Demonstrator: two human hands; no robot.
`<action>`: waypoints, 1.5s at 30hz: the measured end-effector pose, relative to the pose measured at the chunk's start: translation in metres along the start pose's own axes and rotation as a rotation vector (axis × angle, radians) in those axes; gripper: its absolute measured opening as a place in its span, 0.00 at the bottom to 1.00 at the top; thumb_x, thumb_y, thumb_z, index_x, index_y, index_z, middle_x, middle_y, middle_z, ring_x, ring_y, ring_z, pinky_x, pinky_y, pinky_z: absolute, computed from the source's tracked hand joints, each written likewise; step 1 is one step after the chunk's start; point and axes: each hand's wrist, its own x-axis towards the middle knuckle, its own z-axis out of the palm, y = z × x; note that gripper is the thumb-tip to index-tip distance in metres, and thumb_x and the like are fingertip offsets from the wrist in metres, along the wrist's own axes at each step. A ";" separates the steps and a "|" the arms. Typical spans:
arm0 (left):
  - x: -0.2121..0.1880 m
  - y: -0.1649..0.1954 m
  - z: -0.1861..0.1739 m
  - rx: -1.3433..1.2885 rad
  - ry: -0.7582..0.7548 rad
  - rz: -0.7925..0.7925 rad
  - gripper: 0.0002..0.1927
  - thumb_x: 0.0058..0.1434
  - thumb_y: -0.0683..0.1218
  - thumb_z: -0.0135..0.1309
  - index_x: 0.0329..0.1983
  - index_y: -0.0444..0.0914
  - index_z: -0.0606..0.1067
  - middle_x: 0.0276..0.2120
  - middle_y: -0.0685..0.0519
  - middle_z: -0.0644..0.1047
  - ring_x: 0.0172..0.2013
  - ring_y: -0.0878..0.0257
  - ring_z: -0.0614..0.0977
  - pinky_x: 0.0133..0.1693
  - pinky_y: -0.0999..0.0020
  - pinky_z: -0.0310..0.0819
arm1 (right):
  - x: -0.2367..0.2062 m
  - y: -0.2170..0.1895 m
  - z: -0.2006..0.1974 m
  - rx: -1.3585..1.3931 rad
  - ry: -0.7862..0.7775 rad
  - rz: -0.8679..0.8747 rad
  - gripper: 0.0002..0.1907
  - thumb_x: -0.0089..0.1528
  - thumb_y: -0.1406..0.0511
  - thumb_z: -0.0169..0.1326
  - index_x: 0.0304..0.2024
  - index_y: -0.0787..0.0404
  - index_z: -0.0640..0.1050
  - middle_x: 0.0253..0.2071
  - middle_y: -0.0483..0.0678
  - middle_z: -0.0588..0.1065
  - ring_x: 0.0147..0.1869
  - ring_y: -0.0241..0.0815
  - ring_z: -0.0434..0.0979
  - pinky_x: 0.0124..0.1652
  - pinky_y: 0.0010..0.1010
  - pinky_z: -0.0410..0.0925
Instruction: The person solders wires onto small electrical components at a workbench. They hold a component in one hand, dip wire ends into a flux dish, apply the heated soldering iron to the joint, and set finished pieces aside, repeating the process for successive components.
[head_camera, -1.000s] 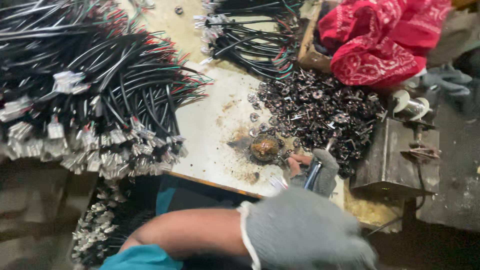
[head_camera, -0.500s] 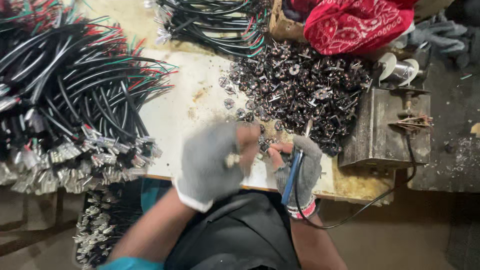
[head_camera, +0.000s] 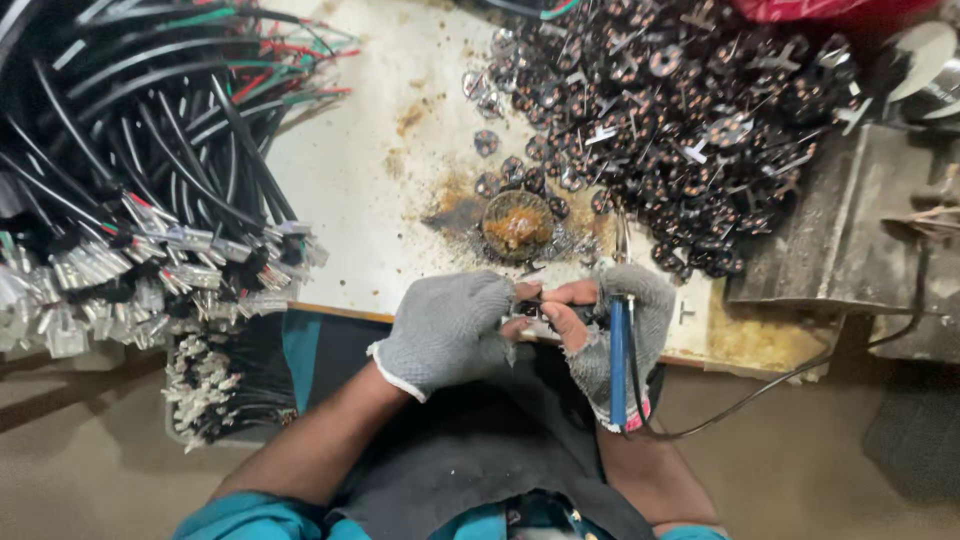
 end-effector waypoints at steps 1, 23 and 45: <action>0.000 -0.001 0.001 -0.002 -0.017 -0.020 0.19 0.57 0.52 0.64 0.52 0.44 0.80 0.34 0.51 0.81 0.34 0.52 0.83 0.35 0.58 0.76 | -0.001 0.000 0.001 -0.009 -0.004 -0.009 0.29 0.61 0.76 0.65 0.57 0.61 0.63 0.38 0.52 0.80 0.43 0.39 0.82 0.45 0.30 0.75; 0.000 -0.004 0.011 0.220 -0.037 -0.018 0.14 0.64 0.49 0.62 0.53 0.48 0.81 0.25 0.53 0.78 0.27 0.54 0.81 0.28 0.55 0.71 | -0.007 -0.008 -0.012 -0.037 -0.048 -0.214 0.29 0.65 0.74 0.64 0.57 0.57 0.59 0.40 0.52 0.77 0.42 0.42 0.80 0.43 0.30 0.74; -0.025 -0.014 0.004 -0.096 -0.070 0.058 0.06 0.59 0.48 0.60 0.39 0.45 0.78 0.34 0.53 0.80 0.34 0.51 0.82 0.33 0.57 0.74 | -0.018 0.000 0.009 0.015 -0.068 -0.368 0.16 0.63 0.73 0.61 0.44 0.62 0.65 0.40 0.50 0.80 0.43 0.35 0.83 0.44 0.27 0.77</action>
